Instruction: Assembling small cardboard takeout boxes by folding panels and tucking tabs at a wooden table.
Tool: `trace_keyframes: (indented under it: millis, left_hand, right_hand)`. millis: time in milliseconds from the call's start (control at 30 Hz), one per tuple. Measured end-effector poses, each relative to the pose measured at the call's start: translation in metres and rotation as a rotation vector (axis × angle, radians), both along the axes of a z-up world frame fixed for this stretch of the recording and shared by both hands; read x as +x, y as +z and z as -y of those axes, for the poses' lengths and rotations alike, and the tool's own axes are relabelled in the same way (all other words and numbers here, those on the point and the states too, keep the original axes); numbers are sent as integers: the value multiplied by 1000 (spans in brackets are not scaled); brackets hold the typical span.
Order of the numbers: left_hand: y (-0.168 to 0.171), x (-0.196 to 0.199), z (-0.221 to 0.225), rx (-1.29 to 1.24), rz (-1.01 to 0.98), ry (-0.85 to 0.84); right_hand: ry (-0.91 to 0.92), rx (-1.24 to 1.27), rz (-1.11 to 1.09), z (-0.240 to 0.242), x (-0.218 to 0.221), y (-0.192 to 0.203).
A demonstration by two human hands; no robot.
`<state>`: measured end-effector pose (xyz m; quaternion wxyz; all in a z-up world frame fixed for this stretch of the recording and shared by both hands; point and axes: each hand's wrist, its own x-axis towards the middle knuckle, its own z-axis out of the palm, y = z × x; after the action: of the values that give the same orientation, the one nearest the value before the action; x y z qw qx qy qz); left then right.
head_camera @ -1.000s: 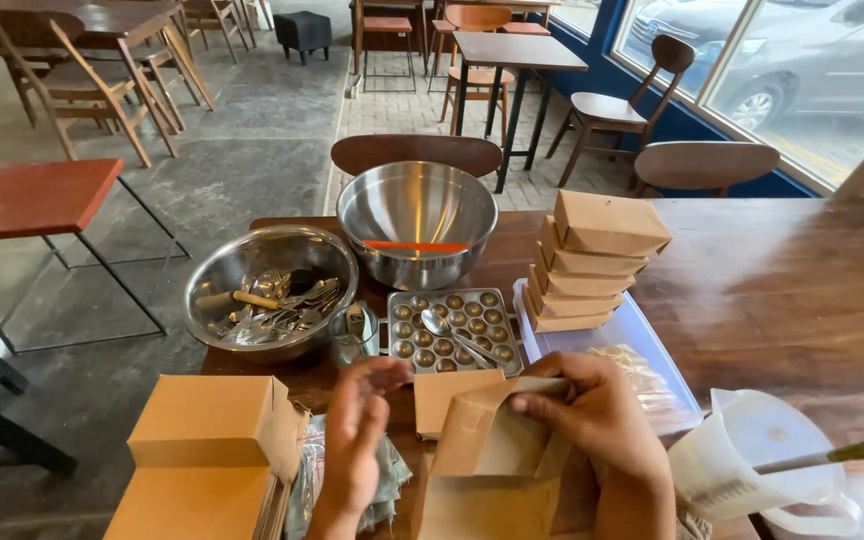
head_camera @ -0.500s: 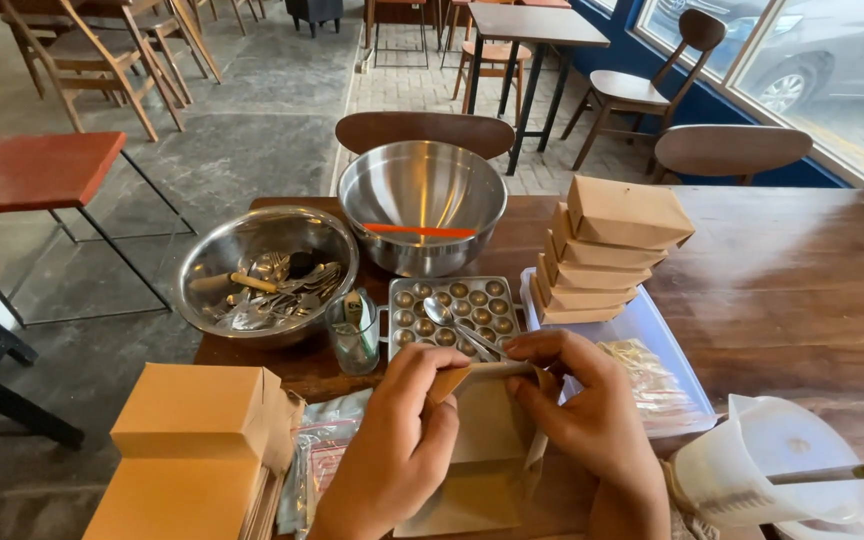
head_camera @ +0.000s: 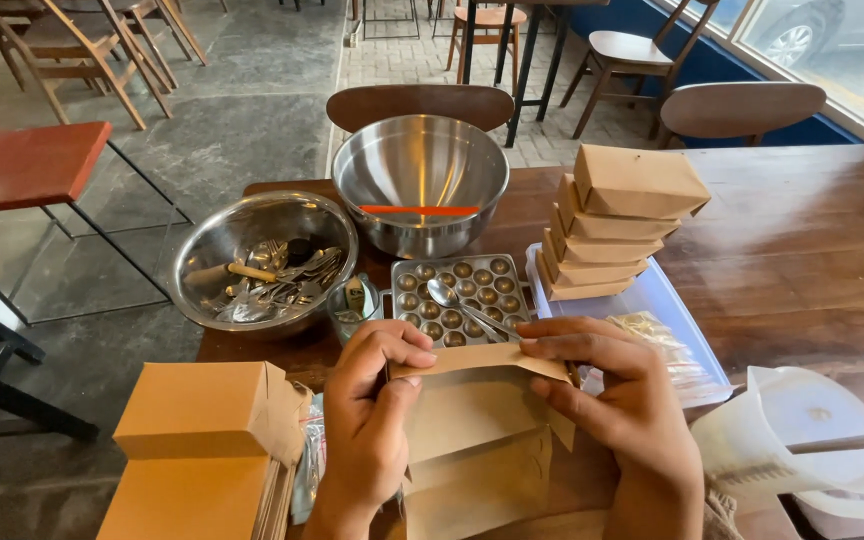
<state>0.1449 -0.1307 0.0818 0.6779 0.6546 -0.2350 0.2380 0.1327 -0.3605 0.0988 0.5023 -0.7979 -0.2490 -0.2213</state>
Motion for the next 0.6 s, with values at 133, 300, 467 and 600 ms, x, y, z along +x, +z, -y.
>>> trace_keyframes:
  millis: [133, 300, 467, 600]
  left_hand:
    - [-2, 0, 6, -47, 52, 33]
    - [-3, 0, 11, 117, 315, 236]
    - [-12, 0, 8, 226, 474, 275]
    - [-14, 0, 8, 245, 550, 232]
  right_hand:
    - [172, 121, -68, 7, 10, -13]
    - [137, 425, -236, -1, 24, -35]
    - [140, 501, -557, -15, 19, -15]
    - [148, 514, -583, -20, 15, -14]
